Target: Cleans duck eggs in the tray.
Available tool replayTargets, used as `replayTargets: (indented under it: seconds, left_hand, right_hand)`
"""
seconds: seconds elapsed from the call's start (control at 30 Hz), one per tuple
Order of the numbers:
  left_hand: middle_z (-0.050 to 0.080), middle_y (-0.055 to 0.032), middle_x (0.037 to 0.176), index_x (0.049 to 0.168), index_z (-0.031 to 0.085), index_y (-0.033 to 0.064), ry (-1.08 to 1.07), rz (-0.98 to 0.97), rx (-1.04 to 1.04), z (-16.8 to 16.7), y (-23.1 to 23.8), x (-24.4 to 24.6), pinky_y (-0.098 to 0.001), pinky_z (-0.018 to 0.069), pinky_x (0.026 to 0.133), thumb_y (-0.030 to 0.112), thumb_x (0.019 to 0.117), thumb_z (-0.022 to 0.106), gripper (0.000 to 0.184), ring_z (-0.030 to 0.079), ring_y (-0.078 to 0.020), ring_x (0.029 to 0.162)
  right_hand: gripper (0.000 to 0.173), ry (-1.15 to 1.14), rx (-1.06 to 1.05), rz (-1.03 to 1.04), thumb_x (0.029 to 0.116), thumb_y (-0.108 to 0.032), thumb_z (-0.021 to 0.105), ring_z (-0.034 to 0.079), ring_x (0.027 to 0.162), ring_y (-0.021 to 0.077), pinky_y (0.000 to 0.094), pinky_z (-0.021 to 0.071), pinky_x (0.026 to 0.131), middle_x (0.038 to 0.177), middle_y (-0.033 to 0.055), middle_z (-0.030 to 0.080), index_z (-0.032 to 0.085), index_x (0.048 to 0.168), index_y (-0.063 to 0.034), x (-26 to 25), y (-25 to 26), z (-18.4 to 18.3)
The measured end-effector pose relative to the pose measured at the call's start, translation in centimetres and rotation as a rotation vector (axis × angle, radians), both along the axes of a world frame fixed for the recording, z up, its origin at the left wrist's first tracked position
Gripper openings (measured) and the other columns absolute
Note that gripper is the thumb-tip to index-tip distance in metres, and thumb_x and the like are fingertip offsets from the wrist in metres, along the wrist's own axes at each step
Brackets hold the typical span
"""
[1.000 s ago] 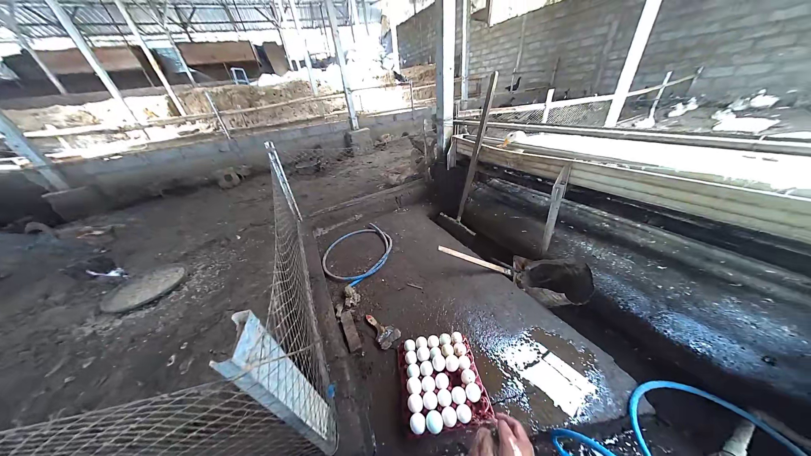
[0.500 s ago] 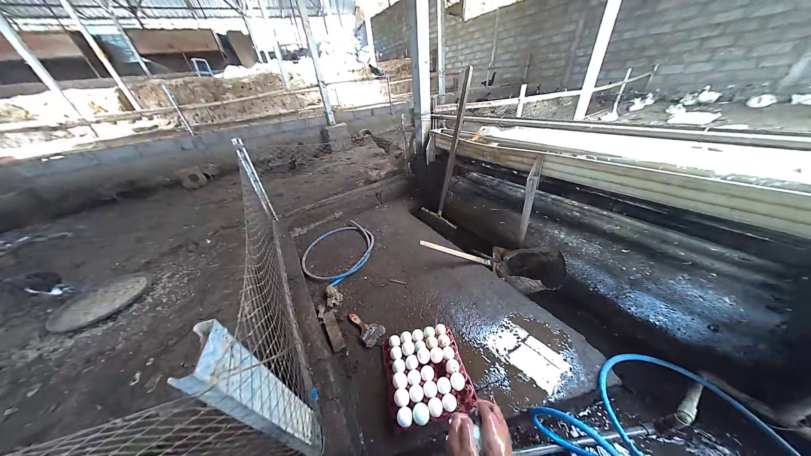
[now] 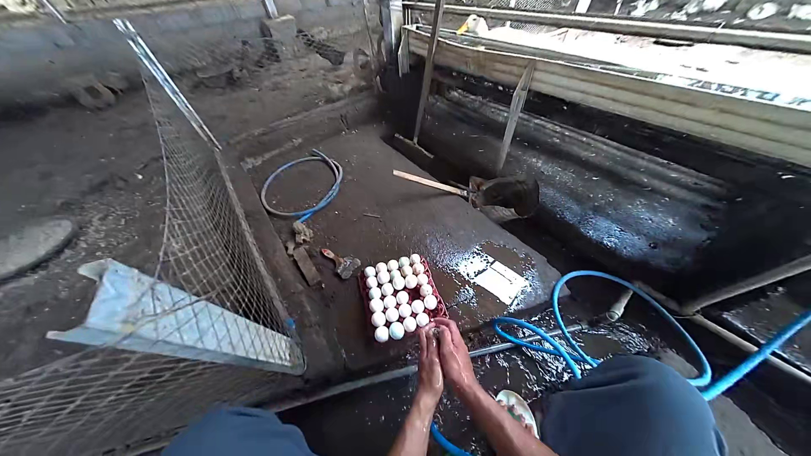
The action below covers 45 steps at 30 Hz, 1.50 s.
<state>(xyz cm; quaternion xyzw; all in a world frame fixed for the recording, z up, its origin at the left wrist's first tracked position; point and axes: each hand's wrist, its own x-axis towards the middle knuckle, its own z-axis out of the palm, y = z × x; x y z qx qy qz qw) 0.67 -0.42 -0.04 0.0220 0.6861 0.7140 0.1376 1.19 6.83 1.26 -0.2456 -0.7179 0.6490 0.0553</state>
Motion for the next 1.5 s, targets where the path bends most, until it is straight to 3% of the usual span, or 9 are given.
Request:
replayTargets:
  seconds: [0.3, 0.43, 0.67, 0.8, 0.9, 1.07, 1.2, 1.37, 1.5]
  left_hand:
    - [0.053, -0.0295, 0.136, 0.135, 0.048, -0.0152, -0.092, -0.063, -0.014, 1.0, -0.5, -0.8, -0.0374, 0.0396, 0.11, 0.025, 0.1093, 0.012, 0.06, 0.052, -0.0256, 0.126]
    - [0.057, -0.0092, 0.086, 0.133, 0.048, -0.0029, -0.167, -0.132, -0.063, 1.0, -0.2, -0.5, -0.028, 0.0459, 0.049, 0.029, 0.1085, 0.017, 0.051, 0.05, -0.011, 0.055]
    - [0.045, -0.0267, 0.149, 0.143, 0.045, -0.0101, -0.137, -0.114, -0.028, 0.9, -0.4, -1.6, -0.0404, 0.033, 0.118, 0.018, 0.1119, 0.027, 0.045, 0.045, -0.0281, 0.139]
    - [0.062, -0.0149, 0.107, 0.123, 0.06, -0.0022, -0.125, -0.096, -0.233, 1.0, -0.2, -1.1, -0.0303, 0.0541, 0.069, 0.025, 0.1111, 0.026, 0.045, 0.063, -0.0158, 0.086]
    - [0.047, -0.0314, 0.147, 0.14, 0.047, -0.0151, -0.059, -0.156, -0.148, 0.2, -0.8, -1.6, -0.0429, 0.0325, 0.118, 0.018, 0.1103, 0.025, 0.05, 0.046, -0.0334, 0.138]
    - [0.062, -0.0166, 0.109, 0.119, 0.06, -0.0051, -0.106, -0.093, -0.183, 0.5, -0.3, -1.4, -0.0354, 0.053, 0.082, 0.022, 0.1085, 0.027, 0.045, 0.062, -0.0187, 0.096]
    - [0.051, -0.0279, 0.143, 0.142, 0.046, -0.0122, -0.134, -0.146, -0.101, 0.3, -1.0, -1.2, -0.04, 0.0384, 0.114, 0.019, 0.1108, 0.019, 0.051, 0.051, -0.0261, 0.132]
    - [0.058, -0.0045, 0.077, 0.118, 0.054, 0.0038, -0.368, -0.128, 0.013, 0.4, -1.0, -1.4, -0.0262, 0.0465, 0.042, 0.028, 0.1099, 0.029, 0.036, 0.052, -0.0109, 0.049]
    - [0.063, -0.0135, 0.117, 0.132, 0.053, -0.0023, -0.316, -0.033, 0.079, 0.0, -0.7, -2.1, -0.0338, 0.0528, 0.09, 0.026, 0.112, 0.034, 0.04, 0.062, -0.0159, 0.102]
  right_hand:
    - [0.042, -0.057, -0.101, -0.094, 0.1053, -0.016, 0.039, 0.06, 0.123, 0.0294, 0.0494, 0.0471, 0.105, 0.133, 0.022, 0.062, 0.052, 0.14, 0.003, -0.3, -0.5, 0.5]
    - [0.038, -0.241, -0.38, -0.198, 0.1076, -0.024, 0.043, 0.062, 0.107, 0.0316, 0.0508, 0.0511, 0.092, 0.12, 0.0237, 0.062, 0.052, 0.135, 0.0014, -2.4, 2.2, -1.7]
    - [0.043, -0.052, -0.014, -0.144, 0.1068, -0.017, 0.032, 0.06, 0.123, 0.032, 0.0531, 0.0462, 0.105, 0.129, 0.0224, 0.064, 0.059, 0.135, 0.0009, -0.9, 0.3, 0.2]
    - [0.039, -0.188, -0.245, -0.254, 0.1088, -0.021, 0.039, 0.058, 0.12, 0.0334, 0.0523, 0.0457, 0.102, 0.128, 0.0248, 0.06, 0.052, 0.137, 0.003, -1.8, 1.1, -1.1]
    - [0.041, -0.094, -0.145, -0.169, 0.1087, -0.019, 0.035, 0.061, 0.119, 0.0304, 0.0489, 0.0467, 0.103, 0.128, 0.0239, 0.063, 0.056, 0.136, 0.004, -0.5, -0.4, -0.4]
    - [0.04, -0.164, -0.289, -0.265, 0.1082, -0.023, 0.042, 0.06, 0.114, 0.0322, 0.0512, 0.0488, 0.097, 0.125, 0.025, 0.061, 0.051, 0.137, 0.0031, -1.7, 0.6, -0.6]
    - [0.04, -0.14, -0.124, -0.176, 0.1067, -0.019, 0.04, 0.062, 0.116, 0.0286, 0.0485, 0.0499, 0.099, 0.127, 0.0218, 0.064, 0.054, 0.138, 0.0015, -0.3, -0.9, 1.2]
    - [0.033, -0.307, -0.667, -0.29, 0.1093, -0.028, 0.038, 0.064, 0.083, 0.0242, 0.0442, 0.0546, 0.072, 0.097, 0.0152, 0.063, 0.056, 0.122, -0.0027, -2.2, 1.1, -0.6]
    - [0.038, -0.172, -0.559, -0.294, 0.111, -0.026, 0.032, 0.065, 0.087, 0.0215, 0.0405, 0.0548, 0.077, 0.1, 0.0146, 0.066, 0.057, 0.123, -0.001, -2.1, 0.6, -0.1]
